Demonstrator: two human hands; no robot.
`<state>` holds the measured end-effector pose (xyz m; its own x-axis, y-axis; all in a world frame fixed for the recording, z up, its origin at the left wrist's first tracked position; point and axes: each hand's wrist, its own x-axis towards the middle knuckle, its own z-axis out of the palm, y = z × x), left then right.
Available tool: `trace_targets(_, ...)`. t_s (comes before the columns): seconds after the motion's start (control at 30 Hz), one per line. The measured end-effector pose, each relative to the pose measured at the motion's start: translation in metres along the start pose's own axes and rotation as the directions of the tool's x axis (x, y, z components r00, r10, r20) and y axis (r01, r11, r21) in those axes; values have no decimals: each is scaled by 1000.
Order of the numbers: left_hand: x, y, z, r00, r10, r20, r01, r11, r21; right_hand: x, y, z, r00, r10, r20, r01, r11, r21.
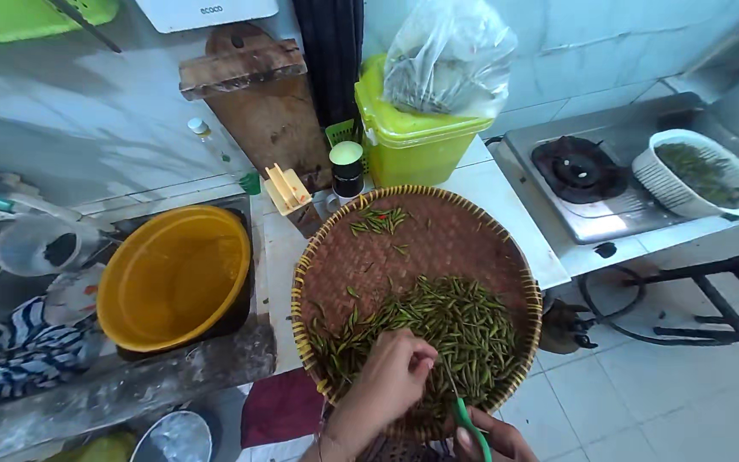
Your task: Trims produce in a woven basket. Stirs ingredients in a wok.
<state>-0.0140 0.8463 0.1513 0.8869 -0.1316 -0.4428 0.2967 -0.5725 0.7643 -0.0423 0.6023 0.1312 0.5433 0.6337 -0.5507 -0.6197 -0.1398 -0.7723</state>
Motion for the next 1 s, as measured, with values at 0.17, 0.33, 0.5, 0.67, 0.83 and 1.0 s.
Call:
trace_targets(0.17, 64, -27, -68, 946, 41, -322, -21, 998, 65, 6, -15, -3, 998, 30, -53, -27, 997, 66)
trace_targets(0.33, 148, -70, -122, 869, 121, -480, -19, 977, 211, 13, -22, -7, 997, 23, -78, -19, 999, 51)
trace_targets(0.5, 131, -63, -122, 805, 236, -544, -66, 947, 314, 14, -26, -7, 997, -32, -71, 35, 999, 34)
trace_targets(0.67, 58, -49, -98, 849, -201, -489, 367, 890, 271, 13, -34, -10, 995, -77, -69, 77, 997, -2)
trace_targets(0.83, 61, -63, -78, 869, -393, -301, 463, 860, 214, 21, -48, -10, 994, -93, -49, 91, 995, -41)
trace_targets(1.0, 83, -58, -93, 860, -120, -496, 256, 942, 216, 27, -54, -16, 989, -136, -54, 132, 989, -70)
